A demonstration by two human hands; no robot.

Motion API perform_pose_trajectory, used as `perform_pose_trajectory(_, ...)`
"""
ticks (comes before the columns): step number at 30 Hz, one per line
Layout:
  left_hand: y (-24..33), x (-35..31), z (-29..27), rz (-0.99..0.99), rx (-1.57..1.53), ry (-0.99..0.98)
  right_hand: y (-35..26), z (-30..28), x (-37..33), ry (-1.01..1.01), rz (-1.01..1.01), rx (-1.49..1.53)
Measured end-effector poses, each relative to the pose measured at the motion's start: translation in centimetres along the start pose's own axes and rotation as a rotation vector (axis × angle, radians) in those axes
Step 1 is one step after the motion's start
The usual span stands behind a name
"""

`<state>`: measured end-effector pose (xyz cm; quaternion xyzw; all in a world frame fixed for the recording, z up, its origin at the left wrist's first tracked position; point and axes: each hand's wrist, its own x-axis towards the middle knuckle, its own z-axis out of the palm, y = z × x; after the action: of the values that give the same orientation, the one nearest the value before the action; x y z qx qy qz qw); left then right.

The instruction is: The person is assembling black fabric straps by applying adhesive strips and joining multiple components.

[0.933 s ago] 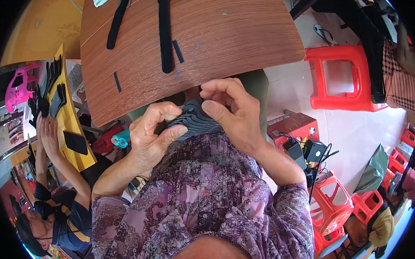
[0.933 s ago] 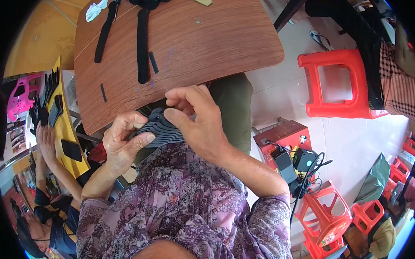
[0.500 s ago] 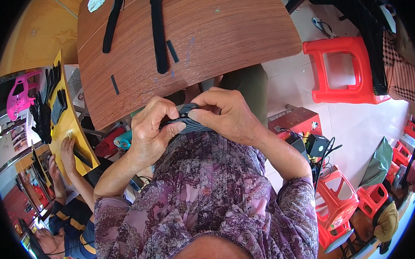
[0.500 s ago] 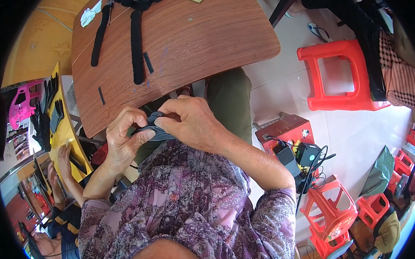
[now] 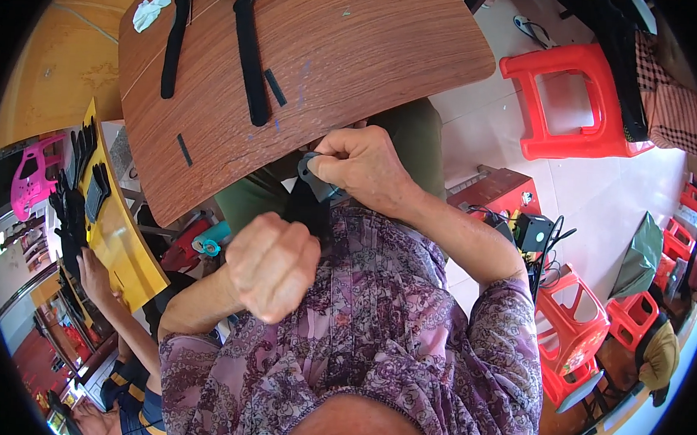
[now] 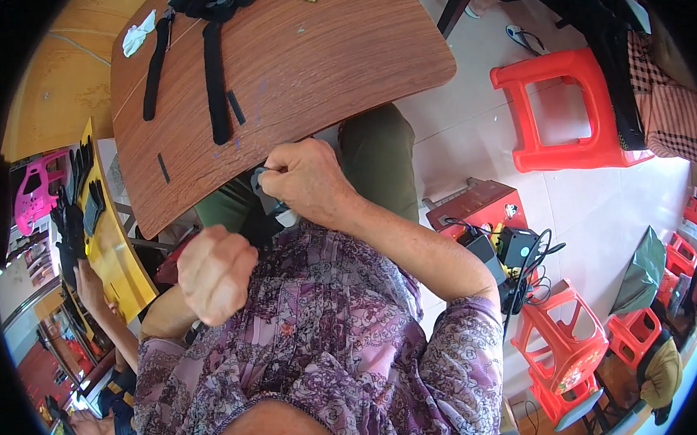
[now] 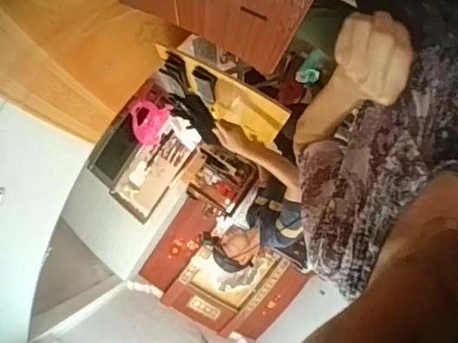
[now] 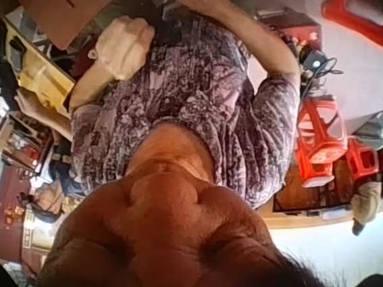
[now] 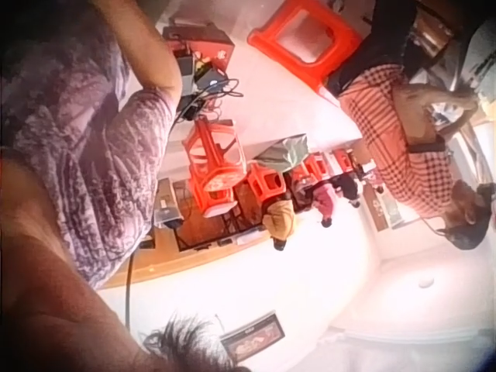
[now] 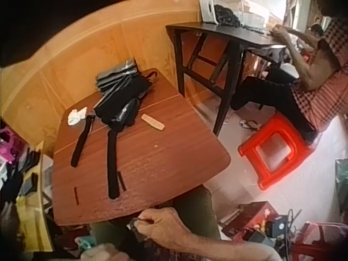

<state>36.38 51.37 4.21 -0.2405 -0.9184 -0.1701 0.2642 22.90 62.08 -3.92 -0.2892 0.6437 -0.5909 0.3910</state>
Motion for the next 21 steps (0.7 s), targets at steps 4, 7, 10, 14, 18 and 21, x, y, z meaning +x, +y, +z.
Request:
perform_pose_trajectory(4,1.2,-0.1,-0.7,0.024,-0.106,0.062,-0.4,-0.1,-0.2,0.027,-0.023,0.083)
perform_pose_trajectory(7,1.2,0.0,-0.8,-0.004,-0.208,0.088,0.3,-0.8,0.1,0.061,0.061,0.101)
perform_pose_trajectory(10,0.1,0.6,-1.8,-0.090,-0.363,0.038,-0.7,-0.6,-0.4,0.031,0.037,0.098)
perform_pose_trajectory(14,-1.9,0.4,-1.2,-0.590,-0.470,-0.007,-1.8,-0.5,-0.8,0.009,-0.030,0.189)
perform_pose_trajectory(18,-2.6,-0.4,-0.5,-0.830,-0.567,0.123,-2.9,-0.7,-1.4,0.004,-0.068,0.257)
perform_pose_trajectory(21,-2.6,-0.6,-0.3,-0.937,-0.619,0.149,-2.6,-0.3,-1.2,0.015,-0.066,0.340)
